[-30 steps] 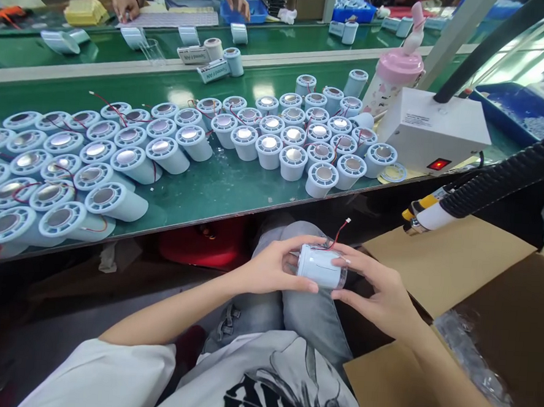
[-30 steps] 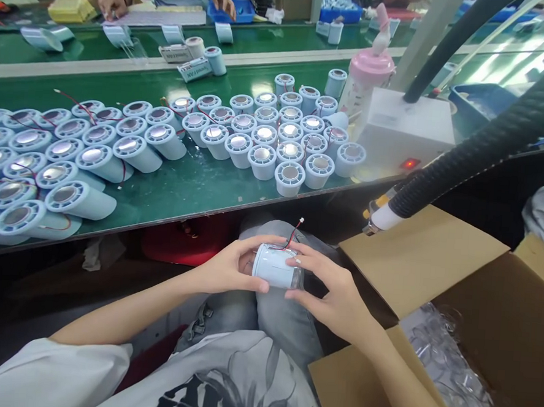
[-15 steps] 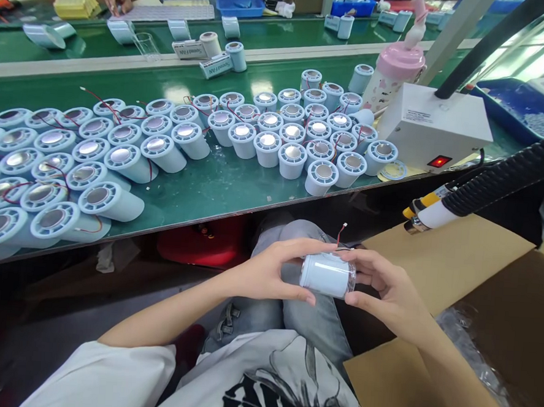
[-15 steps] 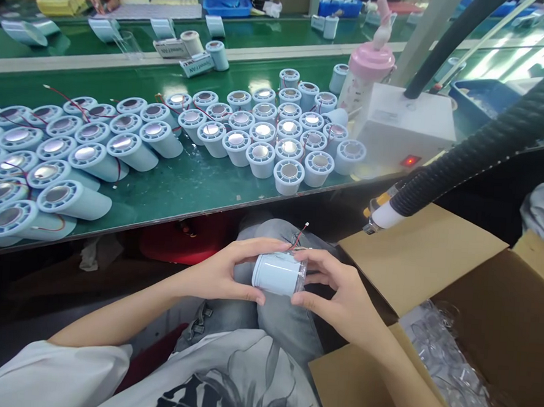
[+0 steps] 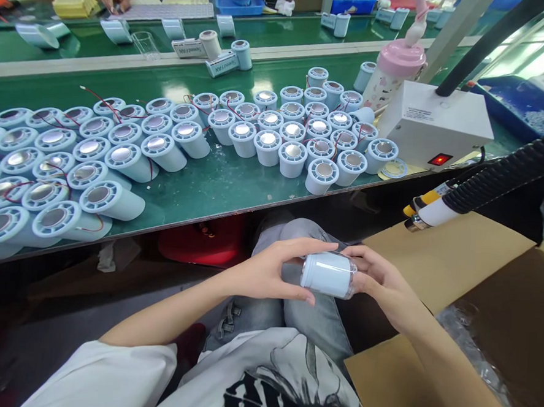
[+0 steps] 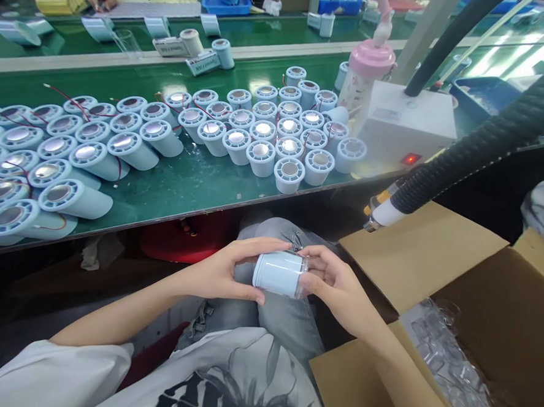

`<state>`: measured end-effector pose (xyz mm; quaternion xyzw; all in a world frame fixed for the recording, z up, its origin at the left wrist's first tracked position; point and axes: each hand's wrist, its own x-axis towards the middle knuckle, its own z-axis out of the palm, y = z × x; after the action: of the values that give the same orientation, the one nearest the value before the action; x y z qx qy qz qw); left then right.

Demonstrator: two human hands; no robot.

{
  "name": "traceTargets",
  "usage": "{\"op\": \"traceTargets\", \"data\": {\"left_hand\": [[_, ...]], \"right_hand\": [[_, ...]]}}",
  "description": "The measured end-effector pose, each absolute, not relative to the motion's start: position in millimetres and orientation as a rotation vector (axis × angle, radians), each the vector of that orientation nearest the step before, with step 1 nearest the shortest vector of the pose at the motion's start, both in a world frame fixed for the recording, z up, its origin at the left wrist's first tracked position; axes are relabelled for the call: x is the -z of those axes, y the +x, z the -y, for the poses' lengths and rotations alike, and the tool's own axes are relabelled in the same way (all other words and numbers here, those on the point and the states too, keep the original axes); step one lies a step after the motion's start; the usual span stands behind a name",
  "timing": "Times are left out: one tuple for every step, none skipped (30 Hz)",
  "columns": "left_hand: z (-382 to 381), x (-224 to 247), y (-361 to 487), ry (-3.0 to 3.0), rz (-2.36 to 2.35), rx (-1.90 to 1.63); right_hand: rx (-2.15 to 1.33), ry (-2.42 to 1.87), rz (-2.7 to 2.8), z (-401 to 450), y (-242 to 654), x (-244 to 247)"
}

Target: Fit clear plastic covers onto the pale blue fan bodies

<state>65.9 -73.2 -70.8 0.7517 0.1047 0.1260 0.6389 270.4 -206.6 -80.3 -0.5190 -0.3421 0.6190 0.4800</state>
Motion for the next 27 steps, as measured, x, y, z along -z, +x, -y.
{"op": "traceTargets", "data": {"left_hand": [[73,70,66,1.714,-0.239,-0.286],[74,70,66,1.715,-0.240,-0.284],[74,70,66,1.717,-0.236,-0.284],[74,69,66,1.718,-0.231,-0.285],[74,69,66,1.720,-0.226,-0.287],[75,69,66,1.720,-0.223,-0.288],[75,69,66,1.719,-0.220,-0.289],[75,69,66,1.717,-0.220,-0.290],[75,69,66,1.716,-0.220,-0.291],[75,69,66,1.715,-0.221,-0.291],[75,69,66,1.713,-0.219,-0.291],[75,69,67,1.710,-0.218,-0.292],[75,69,67,1.705,-0.217,-0.291],[75,69,67,1.698,-0.218,-0.289],[75,69,67,1.688,-0.217,-0.288],[75,69,67,1.676,-0.216,-0.289],[75,69,68,1.660,-0.216,-0.288],[75,70,68,1.640,-0.218,-0.287],[75,71,68,1.615,-0.222,-0.282],[74,72,69,1.583,-0.231,-0.274],[74,74,70,1.547,-0.245,-0.263],[72,76,72,1.506,-0.259,-0.251],[70,79,76,1.464,-0.270,-0.239],[67,83,81,1.421,-0.275,-0.225],[64,88,88,1.378,-0.275,-0.209],[60,92,96,1.335,-0.270,-0.189],[56,97,107,1.295,-0.263,-0.164]], "right_hand": [[-1.522,-1.258,0.809,207,270,81],[-1.533,-1.255,0.784,206,270,82],[-1.545,-1.260,0.761,206,270,83],[-1.559,-1.268,0.741,206,269,84],[-1.573,-1.276,0.723,206,269,84],[-1.589,-1.284,0.707,206,268,84],[-1.605,-1.289,0.692,206,268,84],[-1.619,-1.289,0.677,205,267,83],[-1.634,-1.287,0.662,205,266,83],[-1.651,-1.285,0.647,205,265,83],[-1.668,-1.281,0.630,204,265,82],[-1.685,-1.274,0.614,203,264,82],[-1.702,-1.265,0.598,202,263,81],[-1.719,-1.257,0.583,201,262,81],[-1.731,-1.251,0.566,200,261,80],[-1.741,-1.246,0.549,199,261,80],[-1.749,-1.240,0.536,198,260,79],[-1.756,-1.233,0.527,197,259,80],[-1.759,-1.223,0.519,197,259,81],[-1.756,-1.208,0.509,197,259,83],[-1.750,-1.190,0.493,197,259,86],[-1.740,-1.165,0.464,197,259,90],[-1.722,-1.138,0.422,198,260,95],[-1.695,-1.111,0.375,199,260,100],[-1.661,-1.090,0.330,200,261,106],[-1.622,-1.077,0.289,200,263,113],[-1.576,-1.072,0.255,201,265,119]]}}
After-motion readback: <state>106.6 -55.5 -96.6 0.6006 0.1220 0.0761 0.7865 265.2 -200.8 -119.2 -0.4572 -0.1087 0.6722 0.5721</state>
